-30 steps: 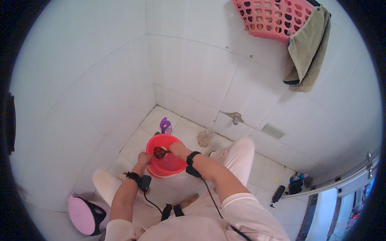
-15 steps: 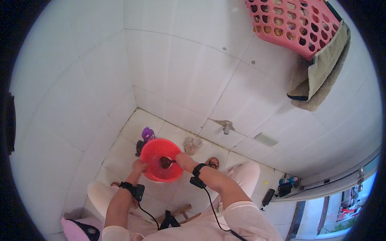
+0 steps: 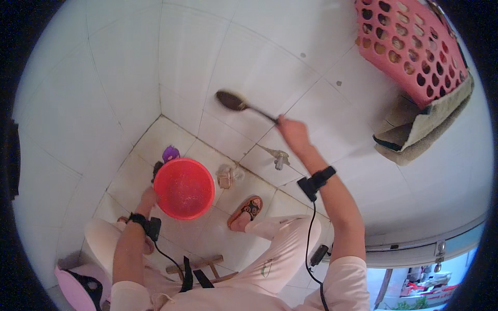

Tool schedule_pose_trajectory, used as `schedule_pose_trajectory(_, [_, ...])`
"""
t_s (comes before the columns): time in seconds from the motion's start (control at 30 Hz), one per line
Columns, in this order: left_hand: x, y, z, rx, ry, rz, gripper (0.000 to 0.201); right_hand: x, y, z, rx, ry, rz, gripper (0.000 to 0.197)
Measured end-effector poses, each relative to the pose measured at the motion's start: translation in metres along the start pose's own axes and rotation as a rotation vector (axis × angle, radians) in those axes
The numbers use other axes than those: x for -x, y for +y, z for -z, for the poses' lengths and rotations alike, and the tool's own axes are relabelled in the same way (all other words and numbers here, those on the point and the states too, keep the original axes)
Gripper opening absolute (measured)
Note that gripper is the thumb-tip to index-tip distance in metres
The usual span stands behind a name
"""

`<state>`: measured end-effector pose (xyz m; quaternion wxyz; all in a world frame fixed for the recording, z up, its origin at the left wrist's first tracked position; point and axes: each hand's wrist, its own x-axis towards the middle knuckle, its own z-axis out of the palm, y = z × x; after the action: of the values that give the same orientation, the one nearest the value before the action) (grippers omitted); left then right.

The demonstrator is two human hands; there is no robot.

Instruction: The person cleans the tiled walls of a shower using a brush and a cleaning solution from a bucket.

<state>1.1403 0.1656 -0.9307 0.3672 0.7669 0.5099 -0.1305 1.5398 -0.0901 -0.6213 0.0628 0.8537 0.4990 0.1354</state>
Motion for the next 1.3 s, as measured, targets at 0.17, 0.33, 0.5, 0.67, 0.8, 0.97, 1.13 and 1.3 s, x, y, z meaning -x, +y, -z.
schedule_pose_trajectory(0.17, [0.019, 0.063, 0.078, -0.004, 0.463, -0.365, 0.039, 0.012, 0.048, -0.058, 0.002, -0.04, -0.063, 0.024])
schedule_pose_trajectory(0.33, [0.029, 0.071, 0.115, 0.231, 0.376, -0.41, 0.04, 0.046, 0.014, -0.145, 0.0, -0.468, -0.18, 0.028])
schedule_pose_trajectory(0.5, [0.034, 0.091, 0.123, 0.342, 0.32, -0.476, 0.037, 0.015, 0.028, -0.073, 0.016, -0.105, -0.167, 0.026])
schedule_pose_trajectory(0.67, [0.067, 0.124, 0.131, 0.402, 0.197, -0.532, 0.036, 0.005, 0.046, -0.063, 0.003, -0.015, -0.154, 0.027])
schedule_pose_trajectory(0.8, [0.075, 0.122, 0.129, 0.285, 0.235, -0.47, 0.035, 0.013, 0.026, -0.124, 0.098, -0.375, -0.052, 0.028])
schedule_pose_trajectory(0.97, [0.087, 0.129, 0.127, 0.218, 0.272, -0.642, 0.034, -0.008, 0.014, -0.079, 0.086, -0.2, -0.118, 0.027])
schedule_pose_trajectory(1.13, [0.095, 0.146, 0.128, 0.177, 0.25, -0.612, 0.034, -0.032, 0.001, -0.026, -0.133, 0.125, -0.253, 0.028])
schedule_pose_trajectory(1.3, [0.082, 0.153, 0.116, 0.154, 0.265, -0.667, 0.034, -0.014, -0.008, -0.149, 0.007, -0.301, -0.097, 0.027])
